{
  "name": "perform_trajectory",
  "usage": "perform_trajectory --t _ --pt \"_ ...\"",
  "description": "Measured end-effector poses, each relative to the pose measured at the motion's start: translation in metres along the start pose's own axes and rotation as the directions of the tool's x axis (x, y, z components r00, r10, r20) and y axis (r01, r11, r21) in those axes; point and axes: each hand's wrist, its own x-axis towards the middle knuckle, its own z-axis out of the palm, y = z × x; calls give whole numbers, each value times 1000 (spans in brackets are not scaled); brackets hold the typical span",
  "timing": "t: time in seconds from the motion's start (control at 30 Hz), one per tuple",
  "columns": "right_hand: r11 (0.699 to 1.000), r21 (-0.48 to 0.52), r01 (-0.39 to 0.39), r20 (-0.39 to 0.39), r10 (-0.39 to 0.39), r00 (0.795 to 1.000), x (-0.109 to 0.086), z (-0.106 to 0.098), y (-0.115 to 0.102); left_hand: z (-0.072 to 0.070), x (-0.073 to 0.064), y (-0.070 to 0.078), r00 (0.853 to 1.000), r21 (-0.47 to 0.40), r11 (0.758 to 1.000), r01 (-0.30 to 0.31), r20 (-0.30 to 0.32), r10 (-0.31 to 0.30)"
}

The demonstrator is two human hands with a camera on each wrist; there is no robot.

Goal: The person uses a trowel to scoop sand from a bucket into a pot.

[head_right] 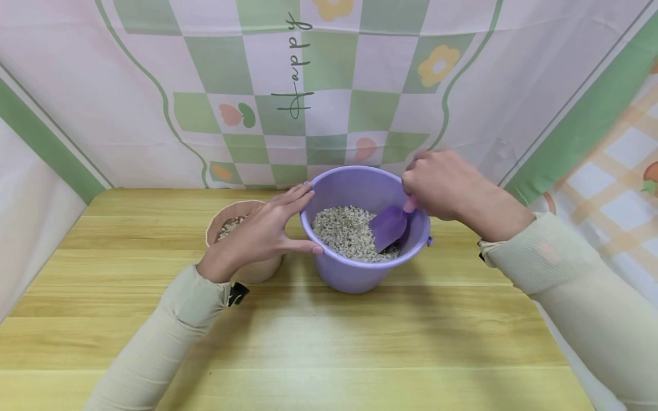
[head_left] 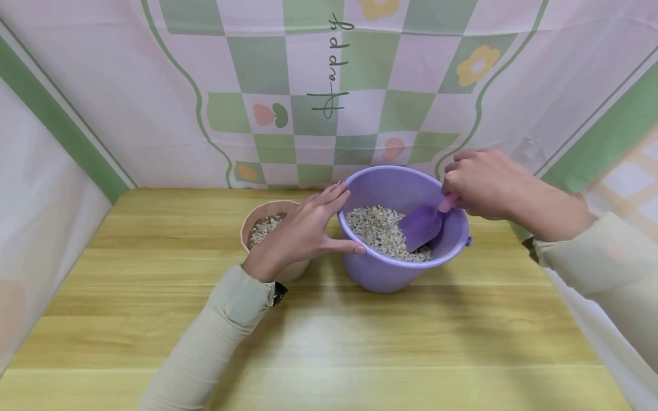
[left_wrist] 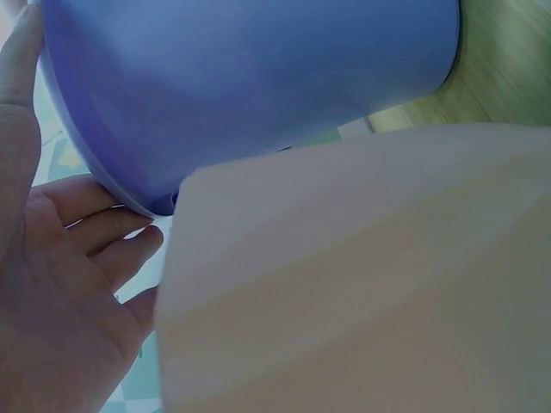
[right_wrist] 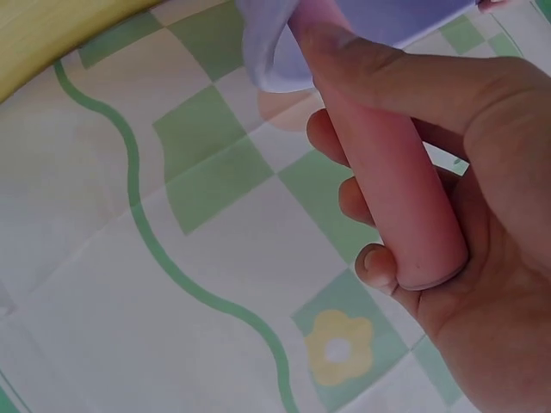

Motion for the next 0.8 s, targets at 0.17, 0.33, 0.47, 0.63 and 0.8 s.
perform_trajectory --t 0.17,0.33,0.47,0.63,0.8 --pt "1000 11 6 6 -6 1000 1 5 -1 1 -1 0 1000 -10 1000 2 0 -2" --pt "1000 29 7 0 -7 1000 1 9 -2 2 -2 0 1000 -21 1000 6 1 -5" --pt "999 45 1 -8 -1 1000 0 11 -2 2 -1 1 1000 -22 1000 6 2 -6" --pt "997 74 -12 -10 12 1000 -1 17 -3 3 -1 1 1000 -23 1000 7 5 -7" --pt "996 92 -5 -37 9 999 0 22 -2 3 -1 1 1000 -26 1000 11 4 -11"
